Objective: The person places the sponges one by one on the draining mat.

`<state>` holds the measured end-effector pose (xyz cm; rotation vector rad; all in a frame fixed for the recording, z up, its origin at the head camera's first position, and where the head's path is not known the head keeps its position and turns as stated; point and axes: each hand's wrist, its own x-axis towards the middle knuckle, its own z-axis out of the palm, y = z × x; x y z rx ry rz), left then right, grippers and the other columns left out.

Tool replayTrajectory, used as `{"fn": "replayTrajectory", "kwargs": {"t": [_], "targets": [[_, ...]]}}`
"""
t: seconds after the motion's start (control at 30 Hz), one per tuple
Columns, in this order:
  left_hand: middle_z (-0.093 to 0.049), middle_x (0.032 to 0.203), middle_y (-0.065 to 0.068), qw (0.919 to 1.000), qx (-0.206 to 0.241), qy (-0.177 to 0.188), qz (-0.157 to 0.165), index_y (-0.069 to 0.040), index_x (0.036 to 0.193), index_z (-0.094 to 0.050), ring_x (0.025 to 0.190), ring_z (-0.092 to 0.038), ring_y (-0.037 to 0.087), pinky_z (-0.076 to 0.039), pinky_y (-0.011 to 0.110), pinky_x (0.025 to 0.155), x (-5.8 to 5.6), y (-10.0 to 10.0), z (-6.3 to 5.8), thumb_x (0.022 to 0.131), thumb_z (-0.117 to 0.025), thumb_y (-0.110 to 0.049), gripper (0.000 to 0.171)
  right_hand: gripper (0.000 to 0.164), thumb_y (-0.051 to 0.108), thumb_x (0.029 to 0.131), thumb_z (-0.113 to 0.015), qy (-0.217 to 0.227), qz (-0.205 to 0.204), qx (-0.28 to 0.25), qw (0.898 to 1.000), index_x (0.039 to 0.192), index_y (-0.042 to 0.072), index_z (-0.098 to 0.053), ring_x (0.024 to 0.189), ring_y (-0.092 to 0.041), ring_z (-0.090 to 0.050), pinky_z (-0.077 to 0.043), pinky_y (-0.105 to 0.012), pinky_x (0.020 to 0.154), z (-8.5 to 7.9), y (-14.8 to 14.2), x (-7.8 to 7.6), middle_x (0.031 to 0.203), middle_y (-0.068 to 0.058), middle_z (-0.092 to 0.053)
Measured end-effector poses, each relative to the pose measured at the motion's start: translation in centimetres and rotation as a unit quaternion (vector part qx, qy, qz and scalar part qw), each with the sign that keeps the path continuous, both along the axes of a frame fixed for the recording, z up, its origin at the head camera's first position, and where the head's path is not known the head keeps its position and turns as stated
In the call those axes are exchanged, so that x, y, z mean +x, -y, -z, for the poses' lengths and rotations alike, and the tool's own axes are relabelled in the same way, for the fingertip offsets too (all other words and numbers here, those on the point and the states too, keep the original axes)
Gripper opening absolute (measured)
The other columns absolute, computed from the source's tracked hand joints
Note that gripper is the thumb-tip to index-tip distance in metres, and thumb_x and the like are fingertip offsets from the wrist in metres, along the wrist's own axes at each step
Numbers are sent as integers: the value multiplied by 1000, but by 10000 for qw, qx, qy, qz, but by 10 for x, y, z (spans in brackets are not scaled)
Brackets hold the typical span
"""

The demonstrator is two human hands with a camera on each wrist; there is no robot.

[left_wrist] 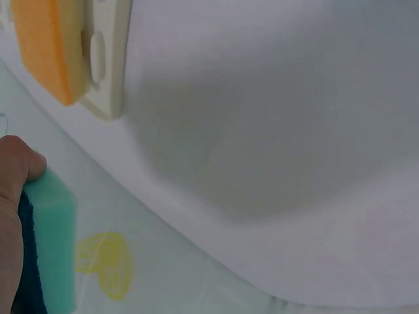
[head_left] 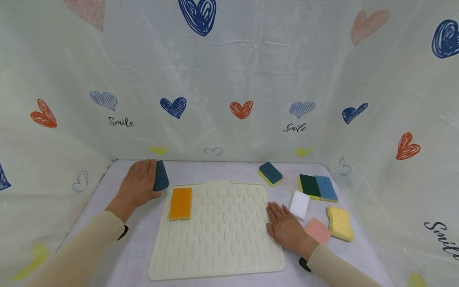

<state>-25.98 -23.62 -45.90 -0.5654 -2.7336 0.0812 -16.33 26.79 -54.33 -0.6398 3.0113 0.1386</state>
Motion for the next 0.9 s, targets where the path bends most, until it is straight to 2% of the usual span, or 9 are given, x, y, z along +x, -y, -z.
{"fn": "replayTrajectory", "kwargs": {"t": [0.33,0.53,0.73,0.9], "targets": [[-48,146,37,9998,68,182,95,14,149,-34,134,-46,50,-38,62,119,-1,-23,0,68,-99,-39,117,63,38,111,-48,-48,-25,-6,10000,157,-5,-44,155,-36,-39,-32,-56,126,1,0,0,166,-19,-42],[-45,152,35,9984,57,544,112,13,152,-33,137,-44,49,-36,62,122,1,-40,-3,75,-95,-44,114,64,39,111,-47,-1,2,16,10000,158,-4,-43,156,-36,-38,-31,-56,127,1,0,0,167,-18,-41],[-44,153,33,9959,121,839,302,12,153,-32,140,-43,47,-34,61,123,1,-53,0,79,-90,-47,111,64,39,111,-47,41,35,16,10000,158,-4,-42,157,-36,-37,-30,-56,127,1,0,-1,167,-18,-40],[-45,152,31,9950,-18,874,488,11,153,-35,139,-44,45,-34,58,124,1,-64,2,81,-88,-50,109,64,39,111,-47,53,40,34,10000,158,-4,-43,156,-36,-37,-31,-56,127,1,0,-1,167,-18,-41]]}}
